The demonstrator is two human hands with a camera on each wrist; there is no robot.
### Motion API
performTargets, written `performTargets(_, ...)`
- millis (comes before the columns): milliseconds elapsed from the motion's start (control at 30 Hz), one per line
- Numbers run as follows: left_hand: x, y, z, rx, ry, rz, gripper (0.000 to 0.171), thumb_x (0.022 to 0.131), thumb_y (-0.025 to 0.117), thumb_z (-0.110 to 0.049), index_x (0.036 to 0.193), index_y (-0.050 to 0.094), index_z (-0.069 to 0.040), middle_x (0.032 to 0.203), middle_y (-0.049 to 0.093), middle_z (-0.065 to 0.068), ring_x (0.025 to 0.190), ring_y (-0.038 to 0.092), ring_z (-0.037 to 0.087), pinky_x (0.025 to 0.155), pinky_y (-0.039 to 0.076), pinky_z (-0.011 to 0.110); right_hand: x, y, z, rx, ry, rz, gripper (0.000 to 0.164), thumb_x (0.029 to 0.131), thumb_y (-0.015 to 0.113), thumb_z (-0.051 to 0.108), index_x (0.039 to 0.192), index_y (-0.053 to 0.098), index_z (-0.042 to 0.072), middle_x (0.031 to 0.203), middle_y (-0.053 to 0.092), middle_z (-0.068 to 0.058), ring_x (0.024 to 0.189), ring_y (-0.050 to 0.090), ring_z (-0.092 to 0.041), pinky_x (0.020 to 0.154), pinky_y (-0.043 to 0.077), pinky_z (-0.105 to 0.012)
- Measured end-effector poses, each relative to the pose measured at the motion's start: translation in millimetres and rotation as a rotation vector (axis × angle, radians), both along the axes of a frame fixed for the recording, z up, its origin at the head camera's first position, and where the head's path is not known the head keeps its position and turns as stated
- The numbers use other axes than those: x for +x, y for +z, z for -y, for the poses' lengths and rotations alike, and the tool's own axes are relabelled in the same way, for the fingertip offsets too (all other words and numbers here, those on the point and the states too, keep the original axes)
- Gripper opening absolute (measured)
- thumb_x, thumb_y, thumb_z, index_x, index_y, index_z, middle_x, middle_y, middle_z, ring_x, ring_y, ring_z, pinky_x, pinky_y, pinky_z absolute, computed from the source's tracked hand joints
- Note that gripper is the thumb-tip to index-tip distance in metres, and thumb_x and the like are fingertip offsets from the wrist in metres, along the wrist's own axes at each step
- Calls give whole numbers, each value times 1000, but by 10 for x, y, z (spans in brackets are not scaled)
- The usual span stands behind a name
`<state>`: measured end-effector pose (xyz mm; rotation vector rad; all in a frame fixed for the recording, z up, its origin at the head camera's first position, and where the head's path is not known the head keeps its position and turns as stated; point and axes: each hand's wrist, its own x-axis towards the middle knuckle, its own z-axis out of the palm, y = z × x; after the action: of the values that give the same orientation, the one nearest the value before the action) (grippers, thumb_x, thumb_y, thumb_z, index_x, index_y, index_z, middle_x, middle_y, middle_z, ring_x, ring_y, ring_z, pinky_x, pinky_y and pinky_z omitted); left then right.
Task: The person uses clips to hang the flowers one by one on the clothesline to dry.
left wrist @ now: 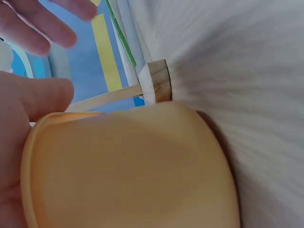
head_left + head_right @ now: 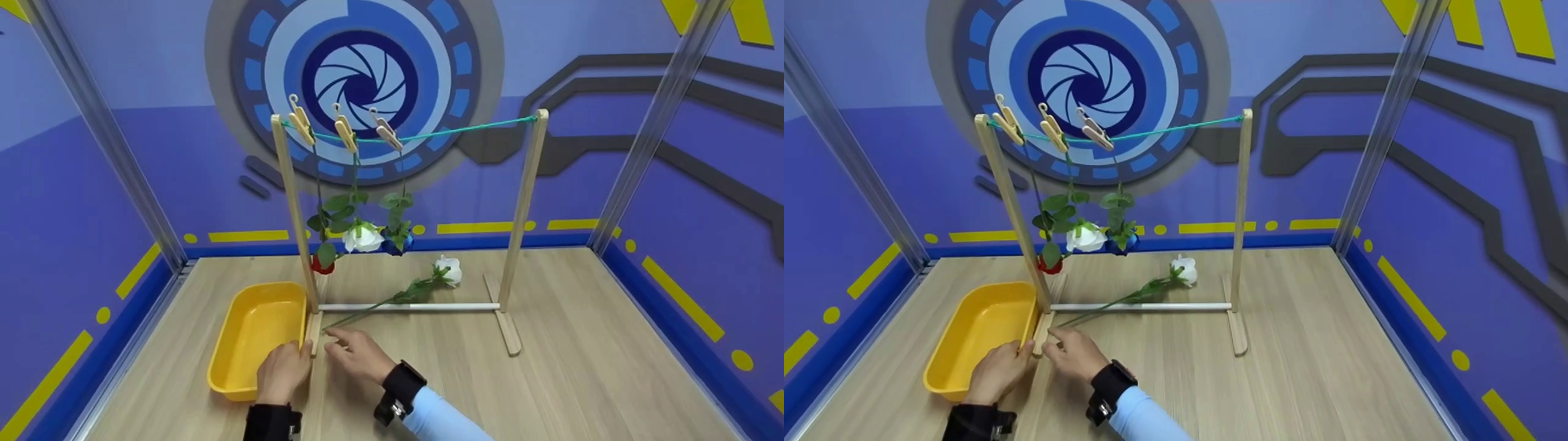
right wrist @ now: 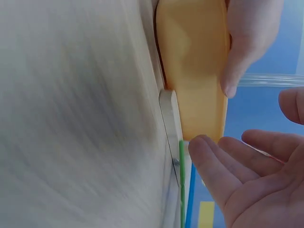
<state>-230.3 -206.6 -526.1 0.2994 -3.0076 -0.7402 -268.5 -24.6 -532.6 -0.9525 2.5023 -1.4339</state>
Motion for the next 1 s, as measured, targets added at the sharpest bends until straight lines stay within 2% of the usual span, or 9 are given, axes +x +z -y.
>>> performTargets(133, 2, 31, 1, 33, 10, 12, 44, 107, 52, -34, 107, 69, 7, 94, 68, 20, 89, 66, 38, 80, 51, 54, 0, -22, 48, 27, 10, -6, 41, 106, 57, 21, 139, 62, -2, 137, 65, -18, 112, 70, -22, 94, 55, -30)
performTargets(267, 37, 86, 27, 25, 34, 72, 49, 108, 50, -41, 97, 70, 3, 79, 59, 11, 74, 57, 26, 71, 48, 46, 5, -29, 67, 43, 20, -23, 40, 105, 58, 20, 137, 63, -3, 136, 66, -18, 111, 69, -20, 93, 55, -29)
performTargets(367, 74, 125, 44, 12, 33, 115, 56, 108, 46, -47, 94, 70, 2, 75, 55, 9, 71, 54, 24, 69, 45, 44, 13, -22, 75, 56, 25, -26, 38, 105, 58, 20, 135, 65, -4, 134, 67, -17, 110, 69, -19, 93, 55, -28)
performTargets(467, 100, 143, 56, 8, 20, 149, 63, 107, 44, -52, 96, 70, 4, 77, 57, 10, 72, 56, 24, 70, 47, 44, 23, -26, 83, 67, 39, -23, 37, 105, 59, 20, 132, 67, -4, 132, 69, -17, 109, 70, -19, 92, 55, -28)
performTargets(667, 128, 160, 74, -8, -13, 204, 66, 105, 45, -59, 84, 67, -1, 75, 55, 10, 72, 56, 26, 69, 47, 43, 44, -41, 89, 67, 53, 22, 39, 105, 59, 23, 133, 66, -2, 133, 68, -16, 108, 71, -18, 91, 54, -25)
performTargets(767, 133, 164, 82, -16, -34, 198, 71, 103, 48, -61, 94, 70, 5, 85, 64, 19, 82, 64, 34, 77, 51, 50, 47, -51, 86, 66, 50, 22, 39, 106, 59, 24, 134, 66, -3, 134, 67, -16, 109, 71, -20, 91, 54, -25)
performTargets(867, 142, 160, 100, -29, -55, 173, 79, 102, 49, -64, 107, 70, 12, 100, 65, 30, 94, 64, 46, 85, 51, 60, 48, -57, 80, 70, 48, 2, 39, 106, 59, 24, 133, 66, -4, 133, 68, -16, 109, 70, -21, 91, 55, -26)
performTargets(933, 144, 155, 110, -27, -64, 160, 80, 101, 49, -64, 110, 69, 12, 102, 65, 31, 95, 64, 48, 86, 50, 61, 49, -55, 76, 69, 46, -6, 40, 106, 59, 25, 132, 66, -4, 133, 68, -16, 109, 70, -21, 91, 55, -26)
performTargets(1000, 147, 154, 122, -16, -71, 149, 78, 101, 50, -64, 108, 69, 11, 99, 65, 28, 92, 64, 44, 84, 50, 59, 49, -52, 74, 66, 47, -10, 39, 106, 59, 24, 132, 67, -4, 133, 68, -16, 108, 71, -20, 91, 55, -26)
